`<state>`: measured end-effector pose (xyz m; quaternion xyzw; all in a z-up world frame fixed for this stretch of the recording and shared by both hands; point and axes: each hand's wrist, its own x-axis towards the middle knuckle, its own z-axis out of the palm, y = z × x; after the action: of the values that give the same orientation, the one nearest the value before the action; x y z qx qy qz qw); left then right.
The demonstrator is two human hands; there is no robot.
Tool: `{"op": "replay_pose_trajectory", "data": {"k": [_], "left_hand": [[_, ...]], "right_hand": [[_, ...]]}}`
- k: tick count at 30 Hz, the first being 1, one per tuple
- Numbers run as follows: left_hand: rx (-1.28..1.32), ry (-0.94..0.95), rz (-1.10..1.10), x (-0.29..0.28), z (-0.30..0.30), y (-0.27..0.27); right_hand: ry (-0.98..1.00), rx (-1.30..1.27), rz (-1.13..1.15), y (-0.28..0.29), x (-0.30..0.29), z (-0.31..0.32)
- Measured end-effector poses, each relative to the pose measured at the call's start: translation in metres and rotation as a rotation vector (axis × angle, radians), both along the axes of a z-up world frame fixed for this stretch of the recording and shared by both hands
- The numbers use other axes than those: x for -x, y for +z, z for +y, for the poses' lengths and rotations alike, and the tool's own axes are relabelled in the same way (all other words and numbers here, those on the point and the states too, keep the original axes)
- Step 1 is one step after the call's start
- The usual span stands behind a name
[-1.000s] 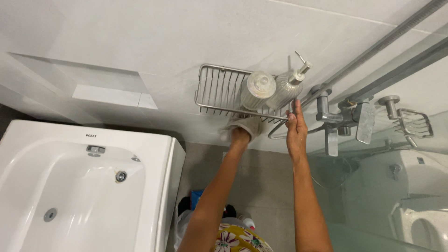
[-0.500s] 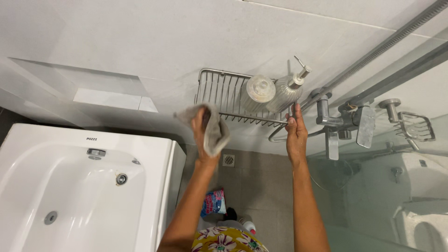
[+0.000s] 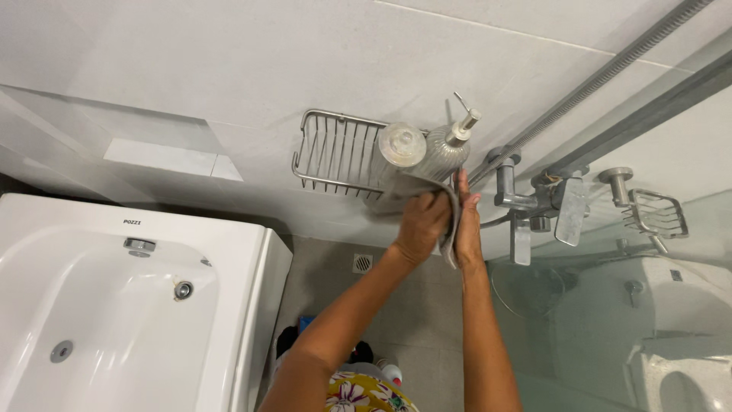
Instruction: The person wipes a wall-mounted metal shower caddy and its contents with a cloth. They remove and reposition two pump bottles and a small jar, then wipe the caddy bars and surrounding wall area.
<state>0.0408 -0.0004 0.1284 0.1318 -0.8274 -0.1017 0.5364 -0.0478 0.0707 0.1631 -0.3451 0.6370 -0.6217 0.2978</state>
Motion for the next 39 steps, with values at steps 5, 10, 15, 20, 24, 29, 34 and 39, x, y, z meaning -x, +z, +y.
{"op": "replay_pose_trajectory", "data": {"k": [5, 10, 15, 20, 24, 29, 34, 39], "left_hand": [[0.014, -0.004, -0.075, 0.011, 0.009, 0.008], [-0.355, -0.355, -0.081, -0.019, 0.004, 0.007], [-0.376, -0.707, -0.21, -0.039, 0.025, -0.001], [0.003, -0.613, -0.49, -0.054, 0.071, -0.007], [0.065, -0.453, -0.499, -0.083, 0.031, 0.005], [-0.095, -0.022, -0.243, -0.111, -0.079, 0.028], [-0.082, -0.037, -0.323, -0.116, -0.098, 0.036], [-0.132, -0.024, -0.362, -0.114, -0.096, 0.028]], "right_hand": [[0.034, 0.115, -0.145, -0.006, 0.004, 0.003], [-0.093, 0.265, -0.171, -0.024, -0.009, 0.028], [-0.172, 0.309, -0.158, -0.045, -0.037, 0.069], [-0.271, 0.309, 0.271, -0.046, -0.081, 0.078], [-0.339, 0.316, 0.822, -0.032, -0.106, 0.051], [-0.58, 0.305, 1.296, -0.031, -0.115, 0.003], [-1.0, 0.315, 1.632, -0.024, -0.081, -0.046], [-1.289, 0.538, 1.889, -0.032, -0.032, -0.079]]}}
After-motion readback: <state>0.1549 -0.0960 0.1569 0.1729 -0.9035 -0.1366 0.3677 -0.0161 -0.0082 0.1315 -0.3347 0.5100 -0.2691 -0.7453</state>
